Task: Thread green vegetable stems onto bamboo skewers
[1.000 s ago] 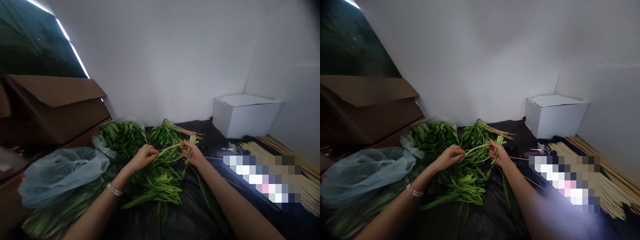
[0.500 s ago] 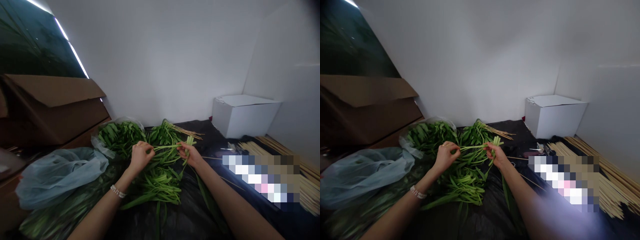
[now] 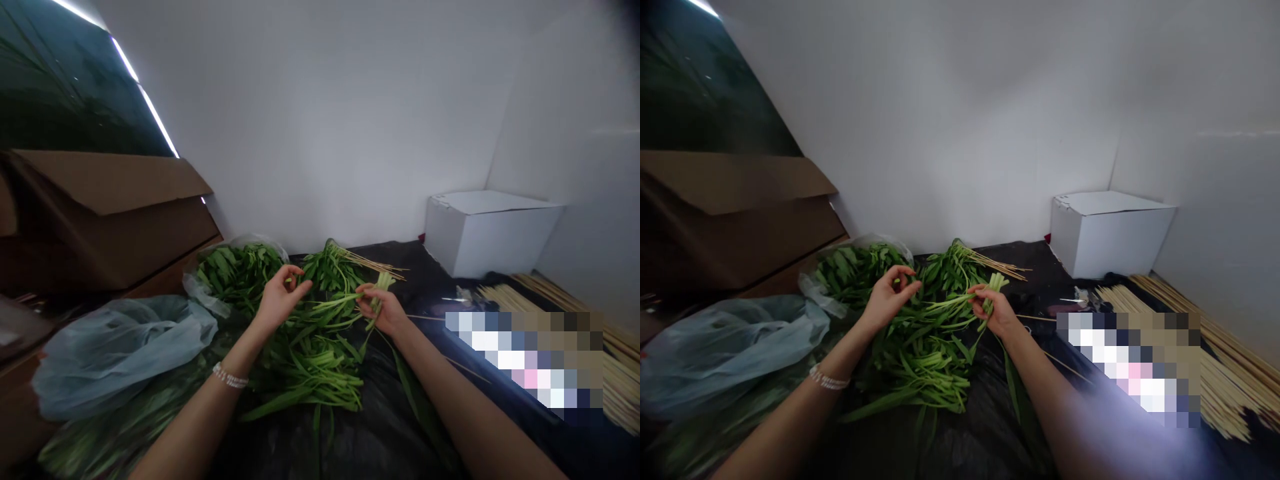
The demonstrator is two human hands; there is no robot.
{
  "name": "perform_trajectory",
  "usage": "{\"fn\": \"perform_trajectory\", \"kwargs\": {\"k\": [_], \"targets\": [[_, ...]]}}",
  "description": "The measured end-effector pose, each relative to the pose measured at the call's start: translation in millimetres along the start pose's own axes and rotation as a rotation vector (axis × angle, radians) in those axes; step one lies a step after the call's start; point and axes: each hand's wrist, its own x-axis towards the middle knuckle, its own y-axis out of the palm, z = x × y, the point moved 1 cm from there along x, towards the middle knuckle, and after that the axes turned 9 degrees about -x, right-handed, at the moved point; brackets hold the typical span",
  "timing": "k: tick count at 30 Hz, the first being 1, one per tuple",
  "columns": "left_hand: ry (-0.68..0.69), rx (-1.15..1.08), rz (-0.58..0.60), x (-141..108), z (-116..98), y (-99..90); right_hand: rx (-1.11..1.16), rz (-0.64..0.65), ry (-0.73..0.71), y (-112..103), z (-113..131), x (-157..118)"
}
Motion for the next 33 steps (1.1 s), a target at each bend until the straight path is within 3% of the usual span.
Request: {"fn": "perform_trajectory", "kwargs": {"k": [6,12,19,22,24,28,33], "targets": [[0.143,0.245,0.362,-11.2,1.7,23.3,-0.005,0.028,-0.014,0.8,2.7,-0.5],[0.241,0.446,0.425,-19.5,4.7,29.1,-0.012,0.005,-0.01,2.5,1.8,0.9],[0.213,0.446,0.264,-23.2,8.0,24.9,0.002,-0.171,-0.02,0.8,1.4,2.3],[0.092,0.297,0.126,-17.2,17.4,22.9,-0.039,-0.197,-0.018,6.6,-5.2,1.8],[-0.068,0.117,-0.032,-10.2,26.9,18.9,-0.046,-0.176,-0.018,10.9,-9.8,1.8],[-0.336,-0.135,-0.32,5.5,47.0,-3.7,-0.015,-0.248,-0.016,7.5,-10.1,4.4],[-0.323,-0.144,-0.374,17.2,53.6,-36.2,0.014,-0.365,-0.004,-4.2,-3.1,8.0]]}}
